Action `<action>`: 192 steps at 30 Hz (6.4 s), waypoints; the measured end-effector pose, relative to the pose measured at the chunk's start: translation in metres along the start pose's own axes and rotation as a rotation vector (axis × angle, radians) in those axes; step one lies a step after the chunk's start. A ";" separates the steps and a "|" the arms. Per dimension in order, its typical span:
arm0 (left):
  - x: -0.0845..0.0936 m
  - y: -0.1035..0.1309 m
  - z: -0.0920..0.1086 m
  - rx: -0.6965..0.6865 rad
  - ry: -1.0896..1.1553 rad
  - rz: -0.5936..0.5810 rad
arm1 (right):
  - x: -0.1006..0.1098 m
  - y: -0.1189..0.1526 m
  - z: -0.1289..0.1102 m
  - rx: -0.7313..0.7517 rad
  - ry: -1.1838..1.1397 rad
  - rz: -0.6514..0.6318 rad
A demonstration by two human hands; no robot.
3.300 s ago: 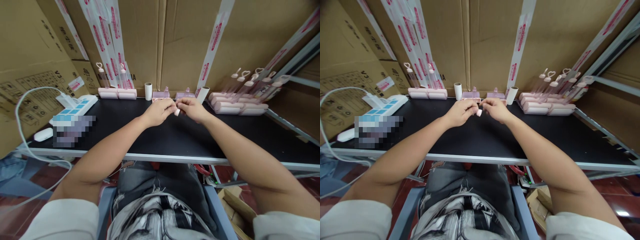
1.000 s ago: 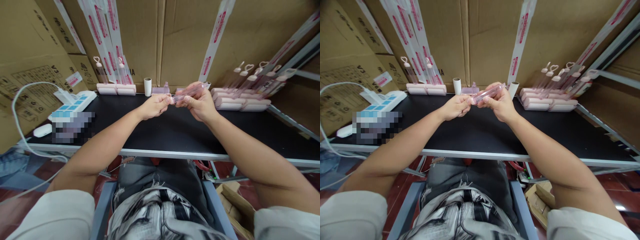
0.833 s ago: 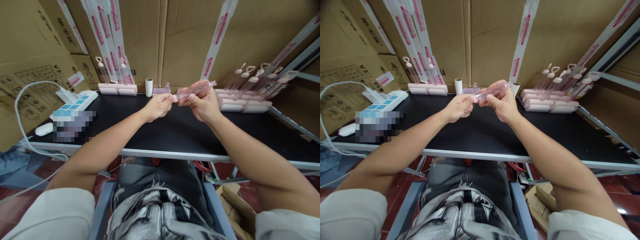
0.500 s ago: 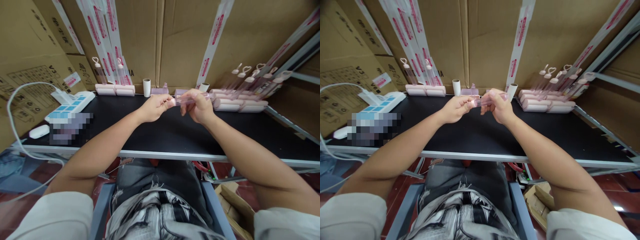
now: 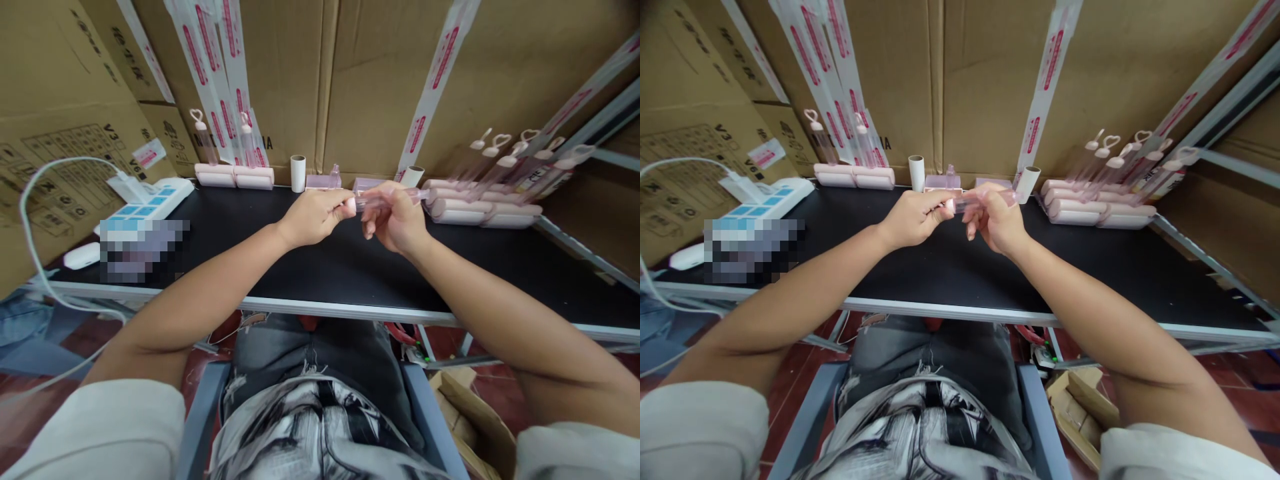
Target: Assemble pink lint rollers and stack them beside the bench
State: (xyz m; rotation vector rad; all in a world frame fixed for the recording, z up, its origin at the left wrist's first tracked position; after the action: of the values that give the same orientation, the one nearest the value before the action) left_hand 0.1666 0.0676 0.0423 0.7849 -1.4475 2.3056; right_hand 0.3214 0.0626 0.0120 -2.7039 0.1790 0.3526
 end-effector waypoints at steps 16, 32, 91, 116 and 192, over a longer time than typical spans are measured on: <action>-0.002 0.002 -0.084 0.308 -0.139 -0.259 | 0.032 -0.039 0.043 -0.019 0.567 -0.231; -0.011 0.013 -0.088 0.283 -0.312 -0.516 | 0.190 -0.119 0.025 0.242 1.314 0.442; 0.037 -0.008 -0.039 0.199 0.163 0.350 | 0.078 -0.057 0.041 -0.019 1.299 -0.190; -0.015 0.000 -0.039 0.232 -0.078 -0.230 | 0.002 -0.009 -0.002 0.216 0.706 -0.305; 0.014 0.010 -0.085 1.020 0.728 0.479 | 0.013 -0.015 -0.007 0.549 0.581 -0.049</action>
State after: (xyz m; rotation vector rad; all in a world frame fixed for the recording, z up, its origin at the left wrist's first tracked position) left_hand 0.1258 0.1384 0.0143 -0.3064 -0.0781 3.1603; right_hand 0.3379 0.0720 0.0202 -2.1826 0.3175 -0.4476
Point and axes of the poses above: each hand's wrist, its own y-axis away from the middle knuckle, its own x-axis out of the back of the hand, z = x × y, the point moved 8 cm from there along -y, towards the middle knuckle, and after that the axes turned 11 degrees about z, right-handed, at the moved point
